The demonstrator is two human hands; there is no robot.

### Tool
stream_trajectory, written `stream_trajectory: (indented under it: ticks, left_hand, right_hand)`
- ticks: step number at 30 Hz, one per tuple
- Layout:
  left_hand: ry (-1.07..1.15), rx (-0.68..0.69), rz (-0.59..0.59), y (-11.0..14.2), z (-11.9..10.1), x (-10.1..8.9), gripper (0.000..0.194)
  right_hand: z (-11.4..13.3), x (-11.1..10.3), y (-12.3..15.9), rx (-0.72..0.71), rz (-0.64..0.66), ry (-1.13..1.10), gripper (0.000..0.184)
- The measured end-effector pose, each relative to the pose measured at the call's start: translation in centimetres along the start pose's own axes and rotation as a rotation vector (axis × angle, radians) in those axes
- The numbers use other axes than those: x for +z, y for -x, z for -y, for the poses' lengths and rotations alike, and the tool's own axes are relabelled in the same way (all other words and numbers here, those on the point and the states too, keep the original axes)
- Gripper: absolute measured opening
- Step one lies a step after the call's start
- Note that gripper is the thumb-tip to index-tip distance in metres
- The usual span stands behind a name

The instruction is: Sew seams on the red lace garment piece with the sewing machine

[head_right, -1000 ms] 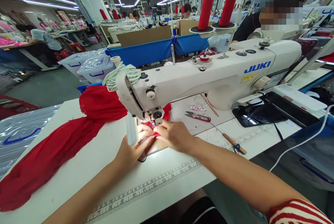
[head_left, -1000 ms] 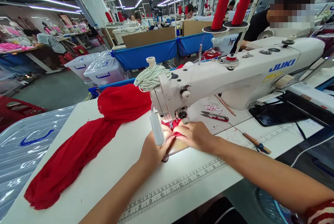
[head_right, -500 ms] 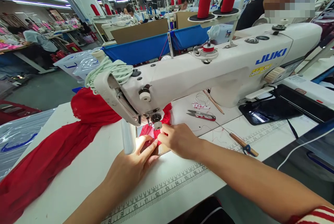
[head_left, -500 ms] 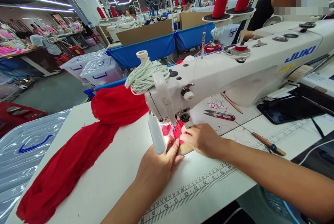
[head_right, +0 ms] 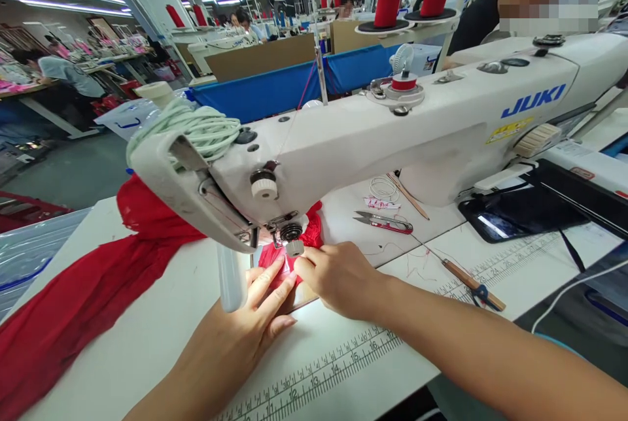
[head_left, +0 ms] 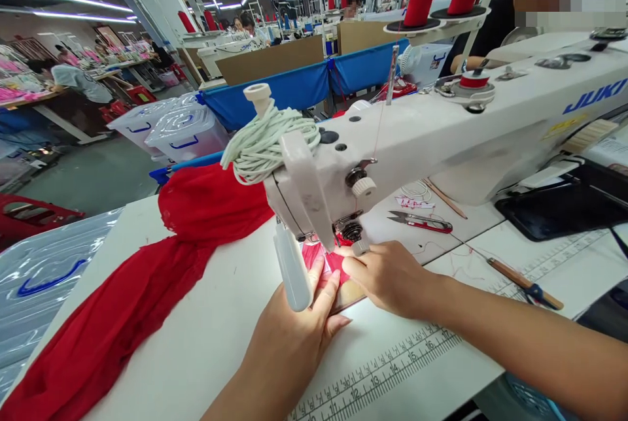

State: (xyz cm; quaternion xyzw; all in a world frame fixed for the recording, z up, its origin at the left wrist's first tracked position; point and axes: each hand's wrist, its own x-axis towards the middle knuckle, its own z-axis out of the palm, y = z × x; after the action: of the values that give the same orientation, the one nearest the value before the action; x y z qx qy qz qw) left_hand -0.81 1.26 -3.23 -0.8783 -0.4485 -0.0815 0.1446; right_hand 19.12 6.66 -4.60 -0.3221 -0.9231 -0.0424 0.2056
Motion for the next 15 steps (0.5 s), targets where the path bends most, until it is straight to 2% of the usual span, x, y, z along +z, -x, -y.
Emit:
stream_trajectory:
  ticks: [5, 15]
  left_hand:
    - [0.041, 0.012, -0.017, 0.0, 0.0, -0.1, 0.049]
    - [0.03, 0.066, 0.033, 1.0, 0.1, 0.4, 0.051]
  right_hand:
    - [0.1, -0.2, 0.1, -0.023, 0.007, 0.022, 0.021]
    - [0.5, -0.6, 0.1, -0.058, -0.036, 0.011, 0.019]
